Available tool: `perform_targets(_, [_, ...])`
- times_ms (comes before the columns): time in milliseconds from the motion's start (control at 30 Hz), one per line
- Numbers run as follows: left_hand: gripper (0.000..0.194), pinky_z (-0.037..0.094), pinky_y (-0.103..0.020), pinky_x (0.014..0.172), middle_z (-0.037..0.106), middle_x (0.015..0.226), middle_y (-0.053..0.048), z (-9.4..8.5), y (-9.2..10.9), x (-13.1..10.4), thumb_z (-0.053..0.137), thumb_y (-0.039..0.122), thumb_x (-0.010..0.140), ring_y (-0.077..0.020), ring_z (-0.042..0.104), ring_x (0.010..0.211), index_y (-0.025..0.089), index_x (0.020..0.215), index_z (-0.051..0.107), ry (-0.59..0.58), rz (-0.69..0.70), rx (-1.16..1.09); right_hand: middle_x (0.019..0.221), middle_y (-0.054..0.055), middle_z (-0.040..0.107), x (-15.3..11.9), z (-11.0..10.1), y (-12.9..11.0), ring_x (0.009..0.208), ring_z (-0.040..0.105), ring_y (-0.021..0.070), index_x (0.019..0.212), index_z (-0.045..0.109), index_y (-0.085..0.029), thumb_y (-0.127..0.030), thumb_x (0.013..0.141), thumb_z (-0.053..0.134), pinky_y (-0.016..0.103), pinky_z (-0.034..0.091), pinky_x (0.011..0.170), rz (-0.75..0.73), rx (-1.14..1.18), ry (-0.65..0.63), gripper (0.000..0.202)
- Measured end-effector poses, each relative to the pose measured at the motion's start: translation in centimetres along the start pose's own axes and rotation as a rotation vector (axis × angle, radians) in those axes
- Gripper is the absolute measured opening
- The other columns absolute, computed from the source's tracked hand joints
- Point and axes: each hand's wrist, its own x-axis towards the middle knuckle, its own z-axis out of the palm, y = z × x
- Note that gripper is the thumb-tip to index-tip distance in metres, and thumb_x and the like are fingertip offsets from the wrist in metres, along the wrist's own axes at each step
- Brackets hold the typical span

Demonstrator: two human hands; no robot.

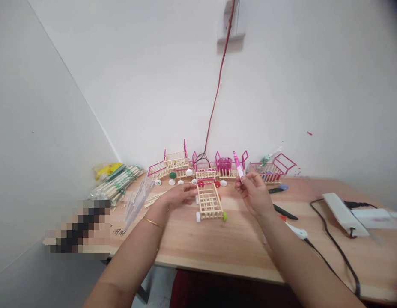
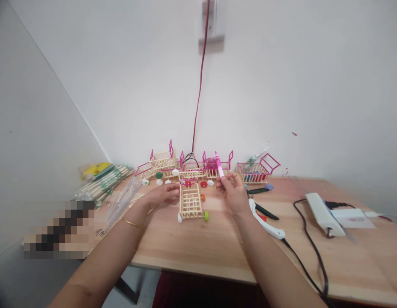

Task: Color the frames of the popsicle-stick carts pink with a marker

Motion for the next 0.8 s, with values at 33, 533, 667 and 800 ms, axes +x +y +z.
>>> perform_targets(33, [0.064, 0.049, -0.028, 0.076, 0.059, 0.127, -0.012, 0.0, 0.1, -0.1, 0.072, 0.058, 0.071, -0.0232, 0.056, 0.112, 0.020, 0.120, 0.060, -0.010, -0.016, 0.013, 0.071, -0.005, 0.067, 0.0, 0.0, 0.2, 0.058, 0.060, 0.0080, 0.080, 0.051, -0.025, -0.035, 0.064, 0.080, 0.020, 0.048, 0.056, 0.011, -0.009, -0.003, 0.035])
perform_targets(533, [0.070, 0.052, -0.028, 0.062, 0.063, 0.079, -0.001, -1.6, -0.3, -0.5, 0.088, 0.047, 0.050, -0.0141, 0.062, 0.071, 0.015, 0.106, 0.060, -0.078, -0.201, 0.025, 0.113, 0.003, 0.065, -0.4, -0.9, 3.8, 0.107, 0.067, 0.0210, 0.108, 0.060, -0.027, -0.035, 0.080, 0.066, 0.035, 0.053, 0.090, 0.050, -0.410, -0.196, 0.030])
perform_targets(667, [0.055, 0.045, -0.023, 0.053, 0.063, 0.065, 0.000, -1.5, -0.6, -0.3, 0.083, 0.052, 0.056, -0.0105, 0.059, 0.057, 0.013, 0.090, 0.064, -0.188, -0.209, 0.162, 0.121, 0.004, 0.062, -0.7, -0.7, 4.0, 0.109, 0.067, 0.0213, 0.111, 0.056, -0.027, -0.028, 0.081, 0.060, 0.037, 0.054, 0.091, -0.009, -0.497, -0.281, 0.030])
perform_targets(800, [0.054, 0.043, -0.022, 0.050, 0.064, 0.064, -0.001, -1.0, -0.7, 0.0, 0.077, 0.061, 0.061, -0.0095, 0.058, 0.053, 0.013, 0.084, 0.065, -0.244, -0.187, 0.237, 0.115, 0.004, 0.065, -0.8, -0.3, 4.6, 0.106, 0.068, 0.0192, 0.111, 0.053, -0.027, -0.021, 0.079, 0.056, 0.036, 0.056, 0.089, -0.017, -0.476, -0.345, 0.033])
